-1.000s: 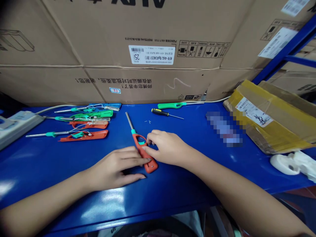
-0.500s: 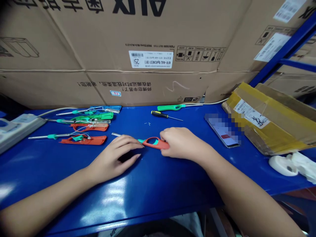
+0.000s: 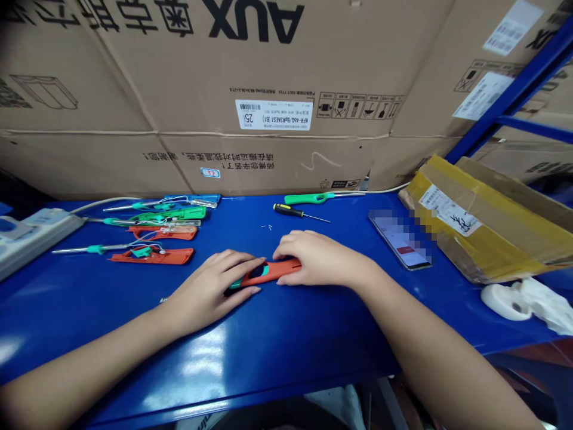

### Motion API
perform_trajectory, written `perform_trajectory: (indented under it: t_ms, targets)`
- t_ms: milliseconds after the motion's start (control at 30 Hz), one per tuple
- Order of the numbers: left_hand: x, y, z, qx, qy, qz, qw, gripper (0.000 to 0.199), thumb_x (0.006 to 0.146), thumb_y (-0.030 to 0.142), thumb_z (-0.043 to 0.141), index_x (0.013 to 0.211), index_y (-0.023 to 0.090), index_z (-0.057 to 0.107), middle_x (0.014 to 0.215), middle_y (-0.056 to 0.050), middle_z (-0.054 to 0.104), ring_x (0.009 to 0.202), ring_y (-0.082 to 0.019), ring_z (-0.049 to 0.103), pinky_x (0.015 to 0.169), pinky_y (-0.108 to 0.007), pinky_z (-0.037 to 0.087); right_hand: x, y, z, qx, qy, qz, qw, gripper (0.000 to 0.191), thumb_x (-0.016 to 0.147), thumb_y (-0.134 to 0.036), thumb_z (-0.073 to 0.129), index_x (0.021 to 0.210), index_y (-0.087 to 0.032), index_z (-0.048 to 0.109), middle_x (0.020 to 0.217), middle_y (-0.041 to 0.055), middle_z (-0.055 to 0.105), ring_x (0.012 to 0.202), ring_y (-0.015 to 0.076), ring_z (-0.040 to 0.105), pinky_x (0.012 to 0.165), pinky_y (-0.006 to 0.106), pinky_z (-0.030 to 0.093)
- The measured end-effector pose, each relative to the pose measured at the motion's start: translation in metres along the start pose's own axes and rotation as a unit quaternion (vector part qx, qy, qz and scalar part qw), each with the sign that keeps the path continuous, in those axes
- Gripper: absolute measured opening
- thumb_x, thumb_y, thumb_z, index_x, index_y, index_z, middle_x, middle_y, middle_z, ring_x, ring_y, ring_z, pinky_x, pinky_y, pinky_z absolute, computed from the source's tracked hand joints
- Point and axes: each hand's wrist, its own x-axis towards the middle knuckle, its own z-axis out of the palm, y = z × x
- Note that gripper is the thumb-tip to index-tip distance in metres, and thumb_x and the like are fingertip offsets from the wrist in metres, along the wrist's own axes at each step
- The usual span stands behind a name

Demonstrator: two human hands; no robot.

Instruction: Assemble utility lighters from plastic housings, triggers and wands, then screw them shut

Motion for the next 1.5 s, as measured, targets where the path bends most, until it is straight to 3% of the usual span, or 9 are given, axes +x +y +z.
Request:
perform_trajectory:
  t_ms: [67,167,333,467,1133,1233,1367,1433,1500]
  targets:
    - [0.0,-0.002,-0.001,0.006,-0.007,-0.002,1.0,0.036,0.102,0.033,0.052,0.135,0.021,0.059,0.125,-0.01,0.065,0.113,-0.026,0.059,0.094,-0.042,0.049,-0.003,0.009,-0.006,0.046,0.047,0.02,0.998,0.025,0.09,-0.037,0.066,0.107,-0.018,0.071,0.108,0.008,0.072,0.103,0.0229,0.063,0.093,0.035,0.045]
    - [-0.001,-0.004,-0.005,0.007,-0.005,-0.013,1.0,0.033,0.1,0.027,0.052,0.131,0.021,0.062,0.121,-0.01,0.066,0.108,-0.026,0.06,0.093,-0.043,0.05,-0.01,0.028,-0.018,0.08,0.073,0.1,0.989,0.026,0.092,-0.041,0.06,0.098,-0.018,0.07,0.101,0.0071,0.073,0.089,0.0199,0.064,0.081,0.032,0.048]
    - [-0.001,-0.001,-0.011,0.0,-0.001,-0.035,0.999,0.036,0.094,0.028,0.057,0.129,0.02,0.061,0.119,-0.01,0.066,0.107,-0.026,0.062,0.096,-0.044,0.051,-0.015,0.042,-0.025,0.201,-0.14,0.212,0.946,0.048,0.087,-0.064,0.059,0.081,-0.017,0.065,0.073,0.003,0.068,0.059,0.013,0.058,0.053,0.025,0.042]
    - [-0.001,0.0,-0.008,0.014,-0.001,-0.032,0.999,0.042,0.097,0.04,0.056,0.134,0.021,0.06,0.122,-0.011,0.064,0.107,-0.028,0.063,0.096,-0.046,0.052,-0.013,0.038,-0.022,0.244,-0.222,0.208,0.921,0.051,0.086,-0.065,0.059,0.079,-0.016,0.064,0.072,0.003,0.067,0.054,0.0104,0.058,0.048,0.022,0.043]
    - [0.0,-0.001,-0.002,-0.009,-0.007,-0.049,0.999,0.036,0.1,0.038,0.051,0.13,0.021,0.061,0.119,-0.011,0.061,0.098,-0.024,0.066,0.085,-0.039,0.056,-0.007,0.046,-0.01,0.277,-0.197,0.179,0.923,0.05,0.079,-0.065,0.07,0.083,-0.016,0.065,0.068,0.0006,0.064,0.054,0.0097,0.058,0.044,0.018,0.038]
    - [0.001,0.001,-0.004,-0.003,-0.006,-0.052,0.999,0.034,0.099,0.037,0.052,0.127,0.021,0.062,0.118,-0.01,0.062,0.095,-0.024,0.066,0.081,-0.037,0.056,-0.003,0.051,-0.008,0.253,-0.107,0.169,0.946,0.048,0.085,-0.064,0.063,0.085,-0.017,0.066,0.072,0.0026,0.067,0.058,0.0126,0.06,0.049,0.022,0.043]
    - [0.001,0.001,-0.009,0.007,-0.002,-0.05,0.999,0.029,0.096,0.034,0.054,0.12,0.021,0.063,0.115,-0.009,0.063,0.094,-0.024,0.067,0.079,-0.036,0.055,0.02,0.066,0.005,0.062,0.212,0.187,0.957,0.034,0.095,-0.047,0.051,0.099,-0.016,0.066,0.101,0.0108,0.07,0.092,0.0223,0.064,0.085,0.037,0.051]
    - [0.001,0.001,-0.013,0.014,-0.003,-0.051,0.999,0.027,0.093,0.033,0.056,0.115,0.02,0.064,0.113,-0.009,0.064,0.095,-0.025,0.066,0.081,-0.037,0.054,0.034,0.073,0.011,0.019,0.247,0.186,0.951,0.03,0.091,-0.038,0.058,0.111,-0.016,0.063,0.121,0.0152,0.062,0.117,0.0295,0.054,0.103,0.047,0.04]
    - [0.001,0.002,-0.016,0.023,-0.003,-0.054,0.998,0.026,0.089,0.032,0.059,0.112,0.02,0.064,0.112,-0.009,0.065,0.097,-0.027,0.065,0.083,-0.04,0.053,0.047,0.078,0.016,0.001,0.241,0.18,0.954,0.029,0.086,-0.034,0.065,0.109,-0.016,0.064,0.119,0.0159,0.061,0.116,0.0327,0.051,0.105,0.052,0.036]
